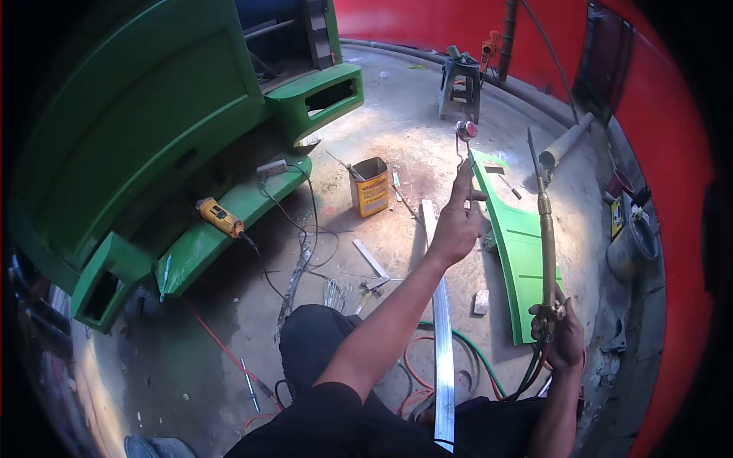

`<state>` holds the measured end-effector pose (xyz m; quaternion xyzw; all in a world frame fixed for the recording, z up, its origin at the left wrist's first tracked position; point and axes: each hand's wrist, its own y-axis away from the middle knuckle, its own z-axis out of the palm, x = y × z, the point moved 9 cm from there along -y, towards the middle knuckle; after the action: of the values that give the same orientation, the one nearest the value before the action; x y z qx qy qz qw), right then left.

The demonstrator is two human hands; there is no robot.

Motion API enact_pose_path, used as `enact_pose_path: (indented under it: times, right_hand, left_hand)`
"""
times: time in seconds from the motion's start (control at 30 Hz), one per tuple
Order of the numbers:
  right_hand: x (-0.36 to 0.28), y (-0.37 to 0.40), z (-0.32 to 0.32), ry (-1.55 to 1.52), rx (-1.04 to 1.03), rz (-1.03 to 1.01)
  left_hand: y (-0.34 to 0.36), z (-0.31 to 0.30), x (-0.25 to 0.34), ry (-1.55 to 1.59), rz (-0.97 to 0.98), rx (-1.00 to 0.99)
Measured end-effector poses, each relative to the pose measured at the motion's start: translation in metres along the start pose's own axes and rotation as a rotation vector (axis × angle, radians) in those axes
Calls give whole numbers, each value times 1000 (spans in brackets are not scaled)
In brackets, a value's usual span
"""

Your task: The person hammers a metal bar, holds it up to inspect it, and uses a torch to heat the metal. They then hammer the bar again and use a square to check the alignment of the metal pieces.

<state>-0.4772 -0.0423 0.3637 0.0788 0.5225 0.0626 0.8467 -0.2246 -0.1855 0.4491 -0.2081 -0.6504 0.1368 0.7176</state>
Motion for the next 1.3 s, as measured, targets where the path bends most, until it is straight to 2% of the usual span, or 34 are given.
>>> enact_pose_path:
  times: [0.07, 0.1, 0.17, 0.2, 0.23, 0.3, 0.37, 0.4, 0.43, 0.5, 0.53, 0.6, 0.7, 0.73, 0.8, 0.83, 0.9, 0.97, 1.03, 1.17, 1.2, 1.27, 1.3]
  right_hand:
    - [-11, 6, 21, -50, -183, -82]
    - [-5, 3, 21, -56, -183, -78]
    - [-1, -5, 24, 388, -107, -225]
    - [8, -9, 26, 478, -31, -155]
    - [21, -14, 23, 677, 4, -162]
    - [46, -22, 30, 1051, -72, -371]
    - [65, -14, 44, 1089, -85, -109]
    - [74, -11, 48, 1027, -121, -2]
    - [92, -11, 43, 849, -147, 100]
    - [125, -13, 26, 382, -185, 197]
    - [125, -13, 26, 376, -184, 208]
    - [109, -13, 43, 110, -277, 199]
    - [83, -18, 54, -45, -267, 133]
    - [82, -26, 51, -37, -228, 164]
    - [82, -37, 34, 68, -196, 160]
    - [81, -43, 25, 171, -163, 151]
    - [78, -46, 18, 213, -143, 165]
    - [78, -47, 11, 262, -142, 186]
    - [81, -45, 7, 302, -153, 187]
    - [84, -34, 17, 293, -203, 273]
    - [85, -32, 20, 274, -221, 290]
    - [87, -33, 21, 256, -241, 299]
    - [91, -33, 19, 291, -235, 301]
  left_hand:
    - [20, 12, -50, 28, -163, -15]
    - [30, 23, -73, 54, -254, -54]
    - [46, 44, -91, 325, -403, -46]
    - [52, 51, -96, 584, -436, 42]
    - [56, 56, -91, 579, -437, 46]
    - [72, 53, -94, 846, -586, 411]
    - [81, 56, -106, 877, -621, 469]
    - [83, 58, -121, 798, -633, 411]
    - [85, 61, -131, 716, -653, 355]
    - [85, 67, -129, 785, -655, 387]
    - [83, 70, -128, 824, -659, 369]
    - [76, 73, -138, 871, -667, 337]
    - [68, 72, -174, 801, -669, 275]
    - [68, 66, -196, 800, -675, 275]
    - [63, 55, -232, 382, -633, 79]
    - [64, 49, -236, 379, -635, 76]
    - [71, 22, -233, -232, -588, -113]
    - [77, 5, -239, -229, -641, -139]
    - [78, -19, -222, 2, -454, 114]
    - [69, -26, -201, 171, -409, 183]
    - [65, -30, -203, 169, -410, 185]
    - [62, -20, -222, 152, -598, 23]
    - [61, -16, -223, 152, -596, 21]
